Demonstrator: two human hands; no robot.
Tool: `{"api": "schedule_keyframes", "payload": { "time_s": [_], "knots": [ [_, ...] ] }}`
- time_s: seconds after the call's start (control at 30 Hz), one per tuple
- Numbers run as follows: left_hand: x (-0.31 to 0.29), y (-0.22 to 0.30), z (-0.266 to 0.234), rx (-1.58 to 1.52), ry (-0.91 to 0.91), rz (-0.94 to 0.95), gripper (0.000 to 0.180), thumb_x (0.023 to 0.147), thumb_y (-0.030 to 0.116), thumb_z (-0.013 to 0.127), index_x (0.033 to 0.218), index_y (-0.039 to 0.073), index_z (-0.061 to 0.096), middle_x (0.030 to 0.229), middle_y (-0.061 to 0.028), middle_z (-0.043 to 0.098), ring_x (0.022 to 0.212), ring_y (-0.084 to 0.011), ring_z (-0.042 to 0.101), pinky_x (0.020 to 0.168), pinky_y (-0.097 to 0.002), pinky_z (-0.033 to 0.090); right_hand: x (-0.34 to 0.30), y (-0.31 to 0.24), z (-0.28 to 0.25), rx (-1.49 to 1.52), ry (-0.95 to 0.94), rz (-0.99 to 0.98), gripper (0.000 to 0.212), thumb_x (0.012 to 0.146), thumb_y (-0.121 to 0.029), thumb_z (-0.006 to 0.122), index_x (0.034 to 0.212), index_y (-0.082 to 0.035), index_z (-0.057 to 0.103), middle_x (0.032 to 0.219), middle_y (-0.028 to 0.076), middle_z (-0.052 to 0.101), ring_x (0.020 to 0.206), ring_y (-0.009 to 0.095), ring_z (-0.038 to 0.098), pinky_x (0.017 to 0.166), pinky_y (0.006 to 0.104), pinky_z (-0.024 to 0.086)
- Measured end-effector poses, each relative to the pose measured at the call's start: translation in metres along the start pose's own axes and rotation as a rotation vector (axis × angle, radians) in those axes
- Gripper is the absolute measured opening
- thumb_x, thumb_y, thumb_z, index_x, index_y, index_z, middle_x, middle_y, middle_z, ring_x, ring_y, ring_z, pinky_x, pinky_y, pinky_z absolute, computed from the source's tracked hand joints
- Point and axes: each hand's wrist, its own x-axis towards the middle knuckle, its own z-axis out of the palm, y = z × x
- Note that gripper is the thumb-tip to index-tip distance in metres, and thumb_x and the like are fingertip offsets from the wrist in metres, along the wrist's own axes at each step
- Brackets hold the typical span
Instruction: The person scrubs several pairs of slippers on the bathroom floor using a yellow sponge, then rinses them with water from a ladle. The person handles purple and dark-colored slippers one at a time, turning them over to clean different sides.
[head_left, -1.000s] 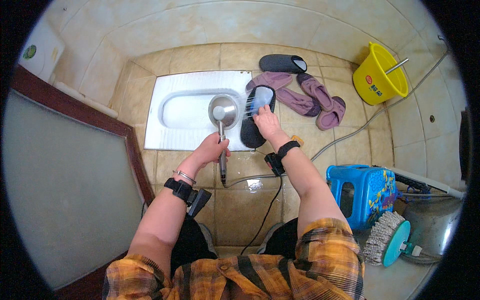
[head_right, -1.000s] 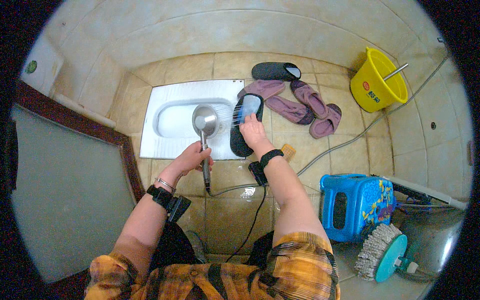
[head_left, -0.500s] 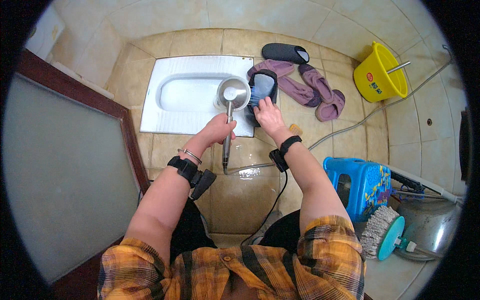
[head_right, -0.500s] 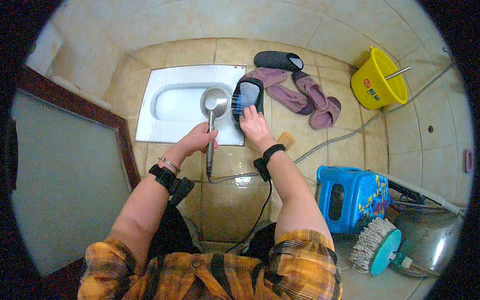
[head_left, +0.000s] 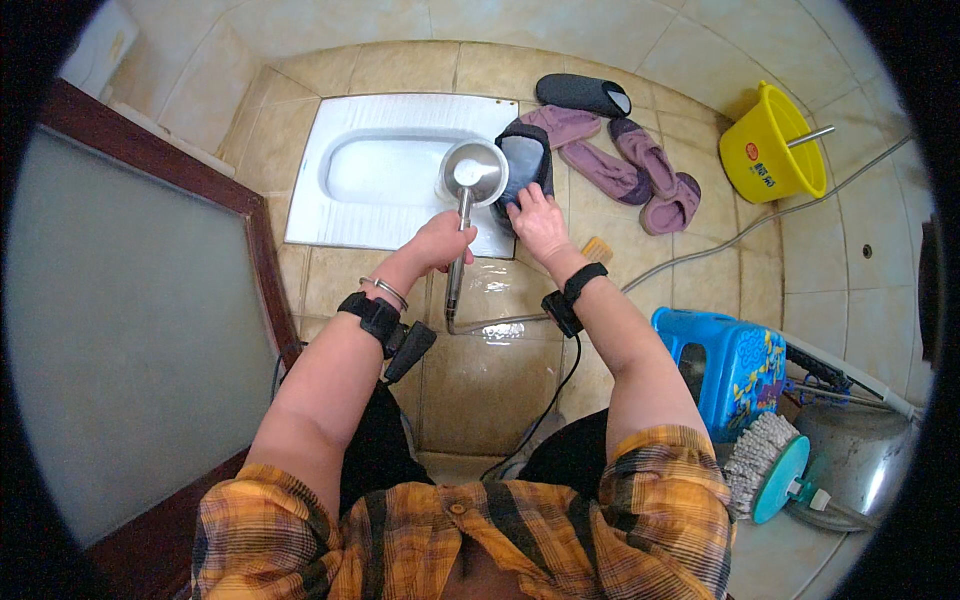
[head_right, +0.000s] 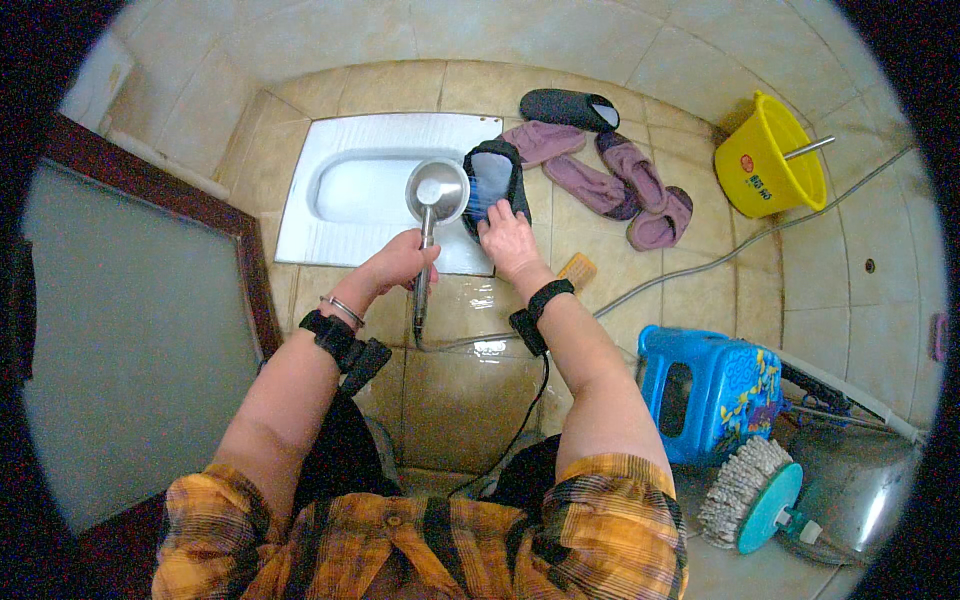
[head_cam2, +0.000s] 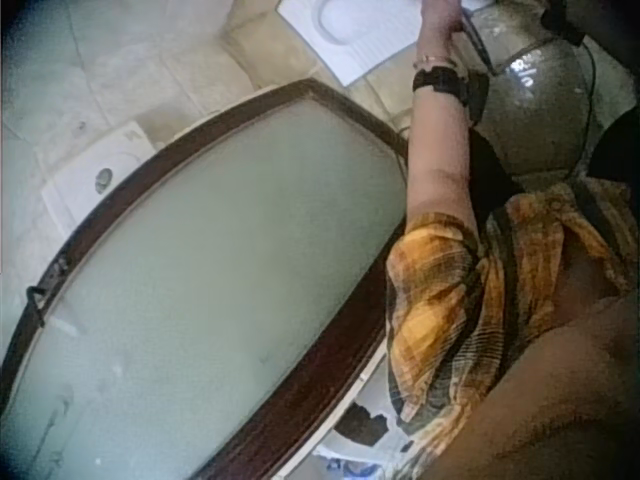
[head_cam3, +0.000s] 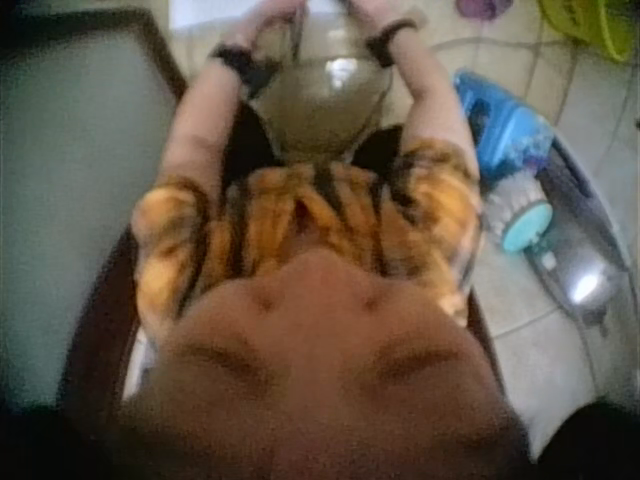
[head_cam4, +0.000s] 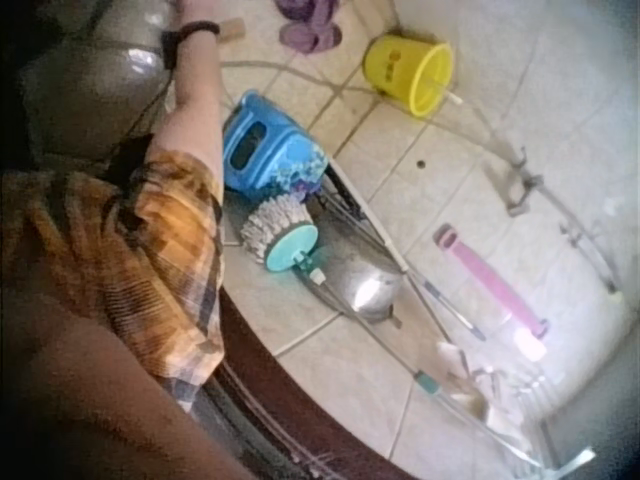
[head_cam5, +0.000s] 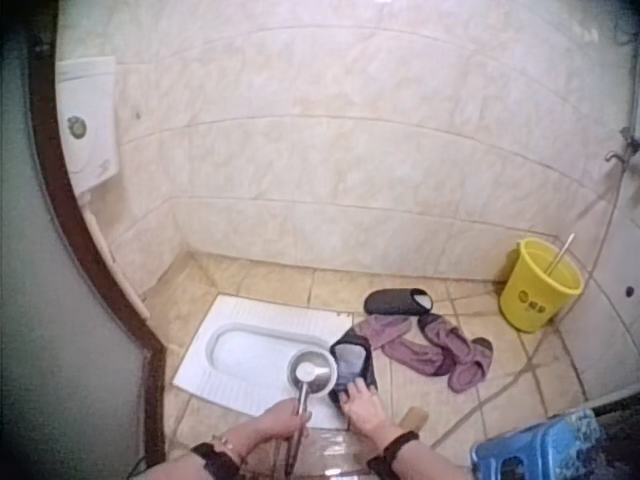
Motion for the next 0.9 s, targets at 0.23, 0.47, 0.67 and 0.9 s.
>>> {"api": "schedule_keyframes", "payload": {
  "time_s": [0.23,0.47,0.67,0.9],
  "knots": [
    [0.003,-0.001,0.001,0.014,0.023,-0.025,0.025,0.094,0.022,0.051,0.099,-0.002,0.05,0.071,-0.0113,0.065,0.056,-0.0194,0.06,0.041,-0.0332,0.045,0.004,-0.002,-0.003,-0.007,-0.012,-0.014,0.012,0.08,-0.015,0.059,0.086,-0.009,0.068,0.09,0.005,0.061,0.105,0.024,0.053,0.074,0.039,0.052],
    [0.0,0.0,0.002,-0.022,0.008,-0.025,0.025,0.096,0.022,0.05,0.099,-0.003,0.051,0.073,-0.0116,0.066,0.055,-0.0189,0.06,0.042,-0.033,0.045,0.004,-0.002,-0.003,0.011,0.003,0.004,0.016,0.083,-0.016,0.058,0.092,-0.01,0.069,0.091,0.006,0.062,0.107,0.025,0.053,0.074,0.0404,0.052],
    [-0.005,0.005,0.003,-0.027,0.004,-0.036,0.024,0.097,0.022,0.049,0.098,-0.002,0.052,0.074,-0.0108,0.066,0.056,-0.0179,0.059,0.043,-0.0325,0.046,-0.003,-0.001,-0.002,0.018,-0.029,-0.001,0.023,0.084,-0.018,0.056,0.102,-0.01,0.069,0.096,0.008,0.062,0.112,0.028,0.051,0.079,0.0437,0.052],
    [-0.004,0.002,0.003,-0.024,-0.03,-0.034,0.023,0.097,0.023,0.049,0.094,0.0,0.052,0.073,-0.0096,0.066,0.054,-0.0164,0.059,0.042,-0.0316,0.045,-0.005,0.0,-0.003,0.053,-0.084,0.021,0.024,0.085,-0.019,0.056,0.102,-0.009,0.069,0.098,0.01,0.062,0.114,0.029,0.05,0.084,0.0479,0.052]
  ]
}}
